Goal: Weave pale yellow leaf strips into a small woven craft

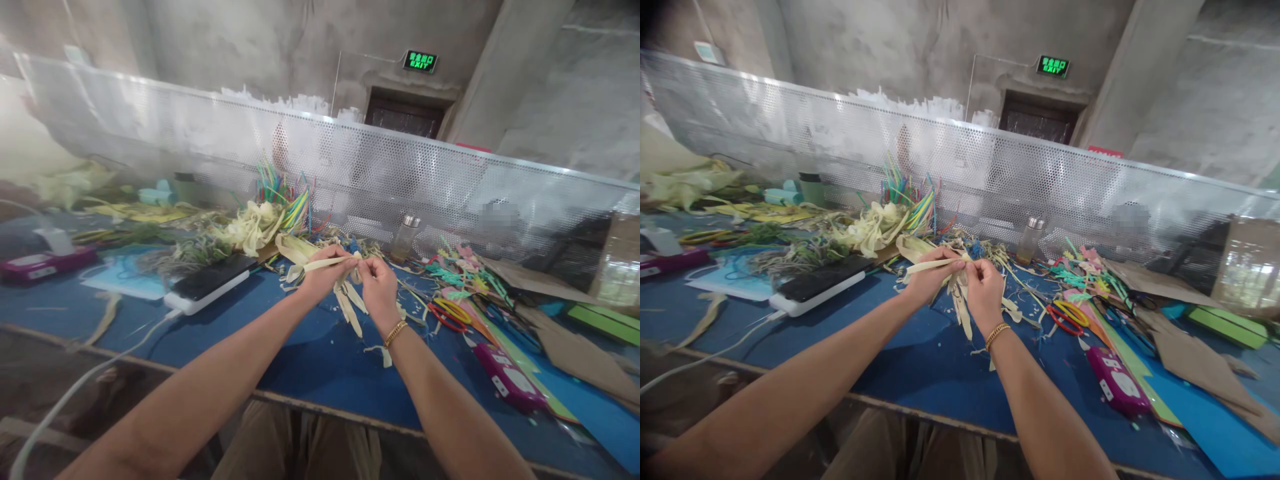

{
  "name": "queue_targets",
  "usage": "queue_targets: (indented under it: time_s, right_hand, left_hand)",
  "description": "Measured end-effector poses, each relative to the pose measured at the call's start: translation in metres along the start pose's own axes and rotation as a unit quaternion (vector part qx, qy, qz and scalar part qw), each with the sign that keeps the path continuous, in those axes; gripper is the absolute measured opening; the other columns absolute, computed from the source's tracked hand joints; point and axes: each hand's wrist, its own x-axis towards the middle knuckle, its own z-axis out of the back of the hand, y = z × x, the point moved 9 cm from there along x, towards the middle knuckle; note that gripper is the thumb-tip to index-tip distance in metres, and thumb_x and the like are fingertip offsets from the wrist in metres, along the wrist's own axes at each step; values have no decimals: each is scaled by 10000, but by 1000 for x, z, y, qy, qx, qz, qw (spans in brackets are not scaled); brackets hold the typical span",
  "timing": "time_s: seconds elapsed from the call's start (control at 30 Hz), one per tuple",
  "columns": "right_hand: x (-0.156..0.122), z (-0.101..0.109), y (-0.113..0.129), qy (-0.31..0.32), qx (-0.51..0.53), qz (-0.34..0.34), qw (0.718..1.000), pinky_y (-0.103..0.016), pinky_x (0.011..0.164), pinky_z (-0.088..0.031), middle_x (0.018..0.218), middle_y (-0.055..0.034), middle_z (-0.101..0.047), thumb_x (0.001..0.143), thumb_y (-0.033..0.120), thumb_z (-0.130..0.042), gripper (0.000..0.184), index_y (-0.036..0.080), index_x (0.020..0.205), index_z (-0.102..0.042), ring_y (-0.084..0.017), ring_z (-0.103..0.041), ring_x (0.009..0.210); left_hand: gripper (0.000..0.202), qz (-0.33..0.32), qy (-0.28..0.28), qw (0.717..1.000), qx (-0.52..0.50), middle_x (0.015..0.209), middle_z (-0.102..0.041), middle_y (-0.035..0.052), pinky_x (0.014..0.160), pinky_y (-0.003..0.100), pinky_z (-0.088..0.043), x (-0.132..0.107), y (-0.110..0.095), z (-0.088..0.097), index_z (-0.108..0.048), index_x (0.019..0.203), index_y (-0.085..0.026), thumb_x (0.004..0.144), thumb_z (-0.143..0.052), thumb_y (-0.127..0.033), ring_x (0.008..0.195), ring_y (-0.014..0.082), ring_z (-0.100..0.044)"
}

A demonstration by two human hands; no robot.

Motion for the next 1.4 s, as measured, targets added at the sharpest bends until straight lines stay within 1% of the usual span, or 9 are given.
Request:
queue_targets:
  time_s: [0.13,0.27,0.43,0.63,0.8,0.97,1.1,1.2,1.4]
  right_hand:
    - [2,-2,-2,15,9,-5,1000,-246,550,-360,583,19,-527,827,420,-509,275,190,686,-561,-121,-458,552]
    - [4,-6,-5,29,76,-26,996,-266,637,-431,744,-27,-629,794,416,-553,239,185,846,-585,-146,-557,661]
    - [4,-8,-10,29,67,-33,997,-267,648,-424,674,-3,-601,768,377,-575,202,183,718,-602,-138,-526,631]
    - [5,-5,-21,9,103,-65,992,-254,604,-414,648,6,-578,760,402,-582,231,174,726,-603,-122,-481,589]
    - [15,6,-18,19,141,-77,987,-263,636,-418,693,-10,-621,744,455,-604,283,174,721,-630,-130,-521,642]
    - [18,-2,-32,96,223,-166,956,-268,597,-401,610,13,-587,651,454,-686,289,177,623,-609,-126,-507,592]
    - [26,19,-51,-7,248,-193,949,-237,483,-315,518,54,-483,604,397,-716,260,180,586,-574,-85,-400,493]
    - [31,39,-64,-87,269,-214,935,-225,440,-268,553,55,-485,607,381,-703,241,183,625,-568,-74,-380,483]
    - [29,38,-69,-90,285,-238,924,-226,422,-283,585,56,-493,624,426,-692,277,194,679,-551,-74,-410,475]
  left_hand:
    - [219,22,8,999,-37,730,-635,25,625,260,-427,-1,3,-4,-661,743,-162,692,-699,-372,675,126,-549]
    - [213,63,-28,992,-101,745,-636,11,651,260,-443,-1,11,1,-643,770,-168,694,-695,-360,687,118,-556]
    - [244,83,-42,987,-134,732,-610,-7,622,241,-438,-1,17,5,-615,816,-168,699,-691,-369,661,104,-540]
    - [245,78,14,989,-123,731,-586,-4,616,229,-425,-2,16,-8,-615,801,-163,682,-713,-353,663,95,-523]
    - [264,154,68,967,-189,708,-558,-10,609,229,-431,-7,24,-20,-593,819,-167,691,-709,-367,638,93,-528]
    - [284,226,141,936,-230,705,-593,7,603,257,-457,-19,26,-39,-604,826,-173,664,-723,-374,617,112,-546]
    - [243,250,174,929,-210,638,-578,0,523,235,-424,-25,28,-46,-613,767,-175,636,-742,-335,559,105,-524]
    - [201,259,206,918,-220,636,-585,5,539,237,-435,-28,28,-52,-622,739,-178,642,-741,-307,571,107,-537]
    - [264,304,193,894,-266,722,-600,13,600,237,-465,-33,28,-53,-627,871,-188,675,-734,-329,619,88,-556]
